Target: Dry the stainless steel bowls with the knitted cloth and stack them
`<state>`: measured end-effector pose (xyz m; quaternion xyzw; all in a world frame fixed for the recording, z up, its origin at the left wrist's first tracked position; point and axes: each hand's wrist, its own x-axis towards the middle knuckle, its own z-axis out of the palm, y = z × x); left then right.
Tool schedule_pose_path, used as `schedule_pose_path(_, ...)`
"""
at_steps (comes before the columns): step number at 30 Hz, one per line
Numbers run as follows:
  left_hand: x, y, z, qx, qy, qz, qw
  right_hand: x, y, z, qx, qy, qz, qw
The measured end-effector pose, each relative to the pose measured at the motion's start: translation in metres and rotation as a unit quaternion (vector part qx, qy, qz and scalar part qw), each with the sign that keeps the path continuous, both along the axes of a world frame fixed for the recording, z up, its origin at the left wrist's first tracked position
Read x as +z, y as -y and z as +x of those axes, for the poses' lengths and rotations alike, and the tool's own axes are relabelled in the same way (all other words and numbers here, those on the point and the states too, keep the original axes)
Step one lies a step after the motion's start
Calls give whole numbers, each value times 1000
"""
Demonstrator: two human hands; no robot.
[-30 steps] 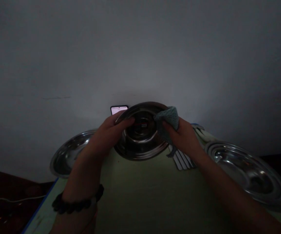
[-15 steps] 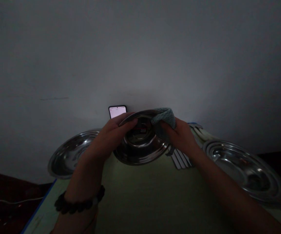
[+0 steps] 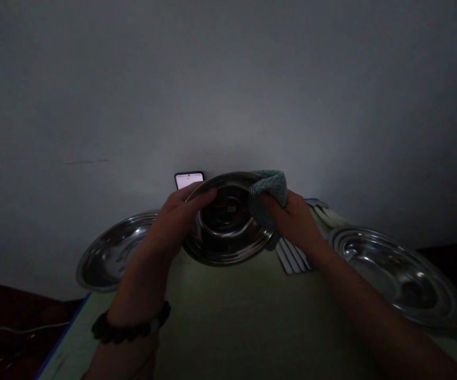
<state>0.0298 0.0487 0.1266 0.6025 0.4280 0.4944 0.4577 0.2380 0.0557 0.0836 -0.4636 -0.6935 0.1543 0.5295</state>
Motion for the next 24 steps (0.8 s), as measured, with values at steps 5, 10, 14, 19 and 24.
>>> schedule_pose_path(5, 0, 1, 2, -2, -5, -2, 1000, -2, -1, 0, -9, 3, 6, 1000)
schedule_pose_path(10, 3, 0, 2, -11, -17, -7, 1000, -3, -1, 1, -14, 15, -2, 1000)
schedule_pose_path(14, 4, 0, 1, -18, -21, -7, 1000, -6, -2, 0, -11, 9, 4, 1000)
schedule_pose_path(19, 5, 3, 3, -8, -27, -2, 1000, -7, -2, -1, -13, 7, 3, 1000)
schedule_pose_path(24, 4, 2, 2, -11, -30, 4, 999, -5, -1, -2, -19, 13, -5, 1000)
